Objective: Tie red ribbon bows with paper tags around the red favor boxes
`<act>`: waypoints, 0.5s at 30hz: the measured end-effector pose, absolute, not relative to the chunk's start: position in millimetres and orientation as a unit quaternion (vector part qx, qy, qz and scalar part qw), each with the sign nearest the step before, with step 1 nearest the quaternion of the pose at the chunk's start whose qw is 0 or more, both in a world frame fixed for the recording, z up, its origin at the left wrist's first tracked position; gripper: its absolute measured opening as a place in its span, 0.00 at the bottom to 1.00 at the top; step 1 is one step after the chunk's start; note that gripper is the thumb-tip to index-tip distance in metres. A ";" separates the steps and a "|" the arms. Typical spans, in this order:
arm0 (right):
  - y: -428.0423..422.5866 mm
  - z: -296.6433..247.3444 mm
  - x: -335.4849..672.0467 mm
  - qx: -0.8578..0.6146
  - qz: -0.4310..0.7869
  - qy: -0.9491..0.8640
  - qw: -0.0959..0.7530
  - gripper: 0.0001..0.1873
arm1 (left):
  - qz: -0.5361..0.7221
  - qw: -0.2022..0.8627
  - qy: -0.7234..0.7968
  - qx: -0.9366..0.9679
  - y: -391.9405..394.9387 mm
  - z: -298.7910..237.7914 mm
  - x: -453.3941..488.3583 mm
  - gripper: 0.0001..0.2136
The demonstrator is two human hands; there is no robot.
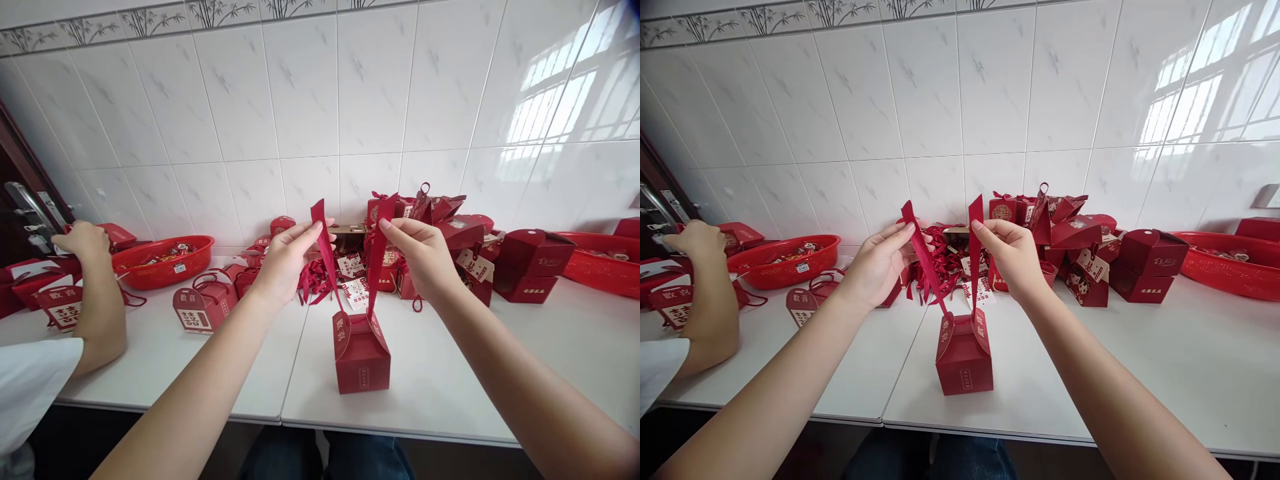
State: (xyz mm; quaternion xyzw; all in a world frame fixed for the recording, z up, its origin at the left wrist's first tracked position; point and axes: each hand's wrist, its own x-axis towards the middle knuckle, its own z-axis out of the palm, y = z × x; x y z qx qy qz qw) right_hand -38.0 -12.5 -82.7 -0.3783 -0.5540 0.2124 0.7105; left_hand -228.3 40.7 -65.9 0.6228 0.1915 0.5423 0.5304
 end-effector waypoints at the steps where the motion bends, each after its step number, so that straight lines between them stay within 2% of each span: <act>1: -14.6 -82.3 -36.4 -0.385 0.209 -0.555 0.707 0.14 | 0.545 0.529 0.195 0.620 40.5 -64.8 -229.5 0.13; 15: -31.1 -77.6 -21.3 -0.399 0.176 -0.577 0.690 0.14 | 0.565 0.525 0.169 0.614 31.5 -57.2 -236.4 0.09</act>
